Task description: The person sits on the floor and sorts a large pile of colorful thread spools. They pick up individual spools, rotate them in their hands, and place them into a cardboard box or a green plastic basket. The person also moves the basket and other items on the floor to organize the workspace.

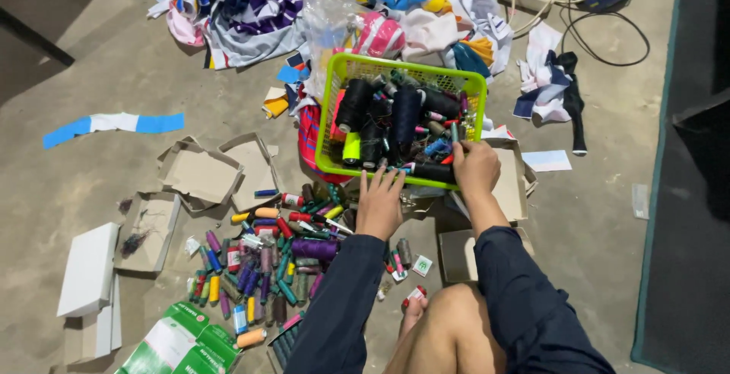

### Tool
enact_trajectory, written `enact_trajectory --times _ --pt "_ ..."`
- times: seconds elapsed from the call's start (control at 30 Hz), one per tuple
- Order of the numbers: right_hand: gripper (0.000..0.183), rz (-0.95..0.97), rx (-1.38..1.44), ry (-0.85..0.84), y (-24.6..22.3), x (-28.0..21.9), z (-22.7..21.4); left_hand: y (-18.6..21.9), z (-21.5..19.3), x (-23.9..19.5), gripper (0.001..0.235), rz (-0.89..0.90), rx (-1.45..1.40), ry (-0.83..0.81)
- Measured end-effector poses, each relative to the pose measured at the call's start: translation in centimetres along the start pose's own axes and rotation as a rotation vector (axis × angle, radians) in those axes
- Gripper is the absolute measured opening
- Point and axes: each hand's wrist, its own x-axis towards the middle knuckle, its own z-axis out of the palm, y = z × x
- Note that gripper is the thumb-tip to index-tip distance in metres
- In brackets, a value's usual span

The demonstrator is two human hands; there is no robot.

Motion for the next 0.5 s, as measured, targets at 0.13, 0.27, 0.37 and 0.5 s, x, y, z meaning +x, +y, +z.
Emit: enact_trajectory --times 0.13,0.27,0.37,0.5 --pt "0.024 -0.042 -0.102 0.002 -0.8 0.5 1.2 -0.3 -0.6 -1.1 0.055 0.023 -0.052 -0.029" --pt "0.019 -0.132 -0.175 0.055 -0.2 0.8 2.6 -1.8 -2.5 -6.5 0.042 0.014 -0.435 0.217" --pt "0.014 -0.242 -0.211 0.253 1.8 1.8 4.5 -4.1 -5.7 -13.6 0.033 -0.058 -0.548 0.440" --pt "0.012 -0.388 0.020 0.107 3.0 3.0 1.2 -6.8 -8.3 -26.8 0.031 -0.398 -0.542 0.474"
